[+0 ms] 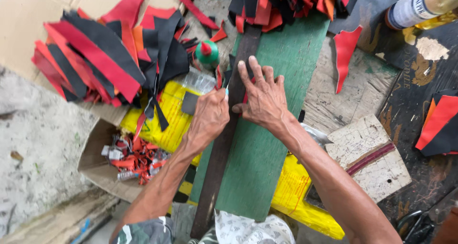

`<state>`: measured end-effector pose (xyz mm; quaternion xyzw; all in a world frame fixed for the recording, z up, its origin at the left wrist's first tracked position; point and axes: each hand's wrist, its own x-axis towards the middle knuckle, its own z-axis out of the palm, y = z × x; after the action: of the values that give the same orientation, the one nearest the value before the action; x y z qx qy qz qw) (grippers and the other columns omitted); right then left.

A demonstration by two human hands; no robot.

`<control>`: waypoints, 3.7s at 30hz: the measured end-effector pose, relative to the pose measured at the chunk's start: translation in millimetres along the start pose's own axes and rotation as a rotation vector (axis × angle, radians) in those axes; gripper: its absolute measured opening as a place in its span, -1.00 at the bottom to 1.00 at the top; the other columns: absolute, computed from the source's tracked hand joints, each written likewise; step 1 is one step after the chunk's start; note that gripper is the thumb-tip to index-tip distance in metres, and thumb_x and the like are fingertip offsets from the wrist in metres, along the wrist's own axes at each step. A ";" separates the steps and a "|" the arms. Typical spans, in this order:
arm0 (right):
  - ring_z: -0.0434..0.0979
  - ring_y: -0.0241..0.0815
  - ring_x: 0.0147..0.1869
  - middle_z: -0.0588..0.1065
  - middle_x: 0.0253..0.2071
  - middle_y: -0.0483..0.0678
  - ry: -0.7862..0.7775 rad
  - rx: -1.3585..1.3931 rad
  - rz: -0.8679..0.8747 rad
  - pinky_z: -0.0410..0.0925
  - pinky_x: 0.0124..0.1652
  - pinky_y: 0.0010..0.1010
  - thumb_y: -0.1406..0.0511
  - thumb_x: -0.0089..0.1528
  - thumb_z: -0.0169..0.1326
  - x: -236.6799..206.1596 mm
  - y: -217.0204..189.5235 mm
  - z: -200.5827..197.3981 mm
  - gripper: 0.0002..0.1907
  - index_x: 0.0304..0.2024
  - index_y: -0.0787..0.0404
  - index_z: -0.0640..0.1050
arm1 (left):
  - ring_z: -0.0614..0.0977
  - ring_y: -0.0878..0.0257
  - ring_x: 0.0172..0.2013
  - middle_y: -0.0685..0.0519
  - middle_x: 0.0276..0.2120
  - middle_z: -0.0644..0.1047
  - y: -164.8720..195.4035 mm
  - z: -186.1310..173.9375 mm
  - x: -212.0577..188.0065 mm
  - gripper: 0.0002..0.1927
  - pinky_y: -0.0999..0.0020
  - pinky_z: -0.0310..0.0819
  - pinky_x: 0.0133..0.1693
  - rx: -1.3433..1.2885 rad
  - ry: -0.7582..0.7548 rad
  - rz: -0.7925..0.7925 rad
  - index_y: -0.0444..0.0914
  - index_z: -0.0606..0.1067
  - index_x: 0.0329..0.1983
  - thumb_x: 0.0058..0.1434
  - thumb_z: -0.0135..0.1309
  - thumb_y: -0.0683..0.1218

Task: The person trims the edges of cut red and black foam pieces with a small blade, working one piece at a time on a green cutting board. Trimmed pieces are stacked in piles on the table and offcut scraps are dropped into a cardboard box beside the work area.

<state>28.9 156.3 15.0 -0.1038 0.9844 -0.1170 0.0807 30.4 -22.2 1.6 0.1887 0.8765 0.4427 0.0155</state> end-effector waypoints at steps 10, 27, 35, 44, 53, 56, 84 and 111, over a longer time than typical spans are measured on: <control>0.20 0.20 0.33 0.14 0.43 0.13 0.076 0.082 -0.046 0.18 0.15 0.08 -0.01 -0.17 0.46 -0.9 2.1 4.9 0.20 0.42 0.17 0.23 | 0.54 -0.18 -0.42 -0.26 -0.48 0.47 28.2 -25.7 -80.5 -0.84 0.01 0.35 -0.37 -0.007 -0.042 -0.201 -0.43 0.49 -0.21 0.36 -0.01 -0.19; 0.16 0.11 0.23 0.19 0.16 0.03 0.325 0.550 0.052 0.10 0.15 -0.01 0.26 -0.18 0.51 -2.1 4.6 18.1 -0.01 0.30 0.11 0.41 | 0.60 -0.19 -0.25 -0.27 -0.21 0.52 20.4 -12.4 -45.9 -0.62 0.02 0.48 -0.26 0.095 0.227 -0.092 -0.42 0.43 0.07 0.20 0.19 -0.24; 0.48 -0.10 -0.01 0.43 0.00 0.07 0.626 0.656 0.115 0.41 -0.04 -0.33 0.48 0.17 0.28 -9.8 17.0 38.6 -0.53 0.14 0.29 0.54 | 0.61 -0.26 -0.18 -0.26 -0.12 0.54 10.7 1.6 -28.6 -0.63 -0.06 0.49 -0.23 0.149 0.157 -0.049 -0.36 0.39 0.11 0.23 0.12 -0.26; 0.51 -0.21 -0.30 0.49 -0.35 -0.03 0.508 0.702 0.343 0.41 -0.24 -0.34 0.46 0.20 0.22 2.1 34.5 35.8 -0.88 -0.26 0.31 0.52 | 0.62 -0.22 -0.13 -0.26 -0.13 0.56 17.1 -11.2 -33.0 -0.69 -0.01 0.52 -0.13 0.102 0.216 -0.021 -0.37 0.42 0.09 0.27 0.07 -0.29; 0.45 -0.37 -0.28 0.49 -0.24 -0.11 0.676 1.269 0.358 0.36 -0.29 -0.49 0.46 0.35 0.11 -71.4 133.3 34.9 -0.83 -0.04 0.31 0.42 | 0.60 -0.20 -0.13 -0.30 -0.11 0.52 37.7 -2.1 -70.0 -0.62 0.07 0.50 -0.13 0.082 0.209 0.039 -0.42 0.43 0.07 0.22 0.19 -0.21; 0.51 -0.36 -0.26 0.52 -0.19 -0.11 0.558 1.575 0.386 0.40 -0.28 -0.48 0.44 0.33 0.08 -102.9 139.4 21.6 -0.77 0.04 0.28 0.42 | 0.61 -0.05 -0.15 -0.22 -0.12 0.54 52.1 9.9 -64.7 -0.64 0.14 0.53 -0.11 -0.045 0.233 0.005 -0.41 0.42 0.06 0.30 0.22 -0.14; 0.65 -0.13 -0.13 0.57 -0.12 0.06 0.683 2.144 0.582 0.52 -0.12 -0.24 0.50 0.19 0.25 -200.5 16.9 61.9 -0.63 -0.05 0.20 0.39 | 0.49 0.45 -0.66 0.09 -0.39 0.54 81.8 83.3 -5.5 -0.37 0.45 0.33 -0.73 -0.770 -0.230 -0.472 -0.33 0.39 0.05 0.01 0.41 0.00; 0.63 -0.23 -0.25 0.61 -0.18 0.08 0.551 1.918 0.511 0.50 -0.21 -0.42 0.45 0.17 0.27 -215.3 21.6 60.2 -0.47 0.11 0.28 0.30 | 0.47 0.35 -0.45 0.13 -0.43 0.52 79.9 113.6 34.5 -0.48 0.39 0.40 -0.43 -0.668 -0.416 -0.195 -0.29 0.51 -0.10 -0.13 0.48 -0.13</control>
<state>243.8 212.1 -19.1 0.2470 0.4539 -0.8527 -0.0764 45.8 120.0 -0.1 0.1750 0.6764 0.6518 0.2949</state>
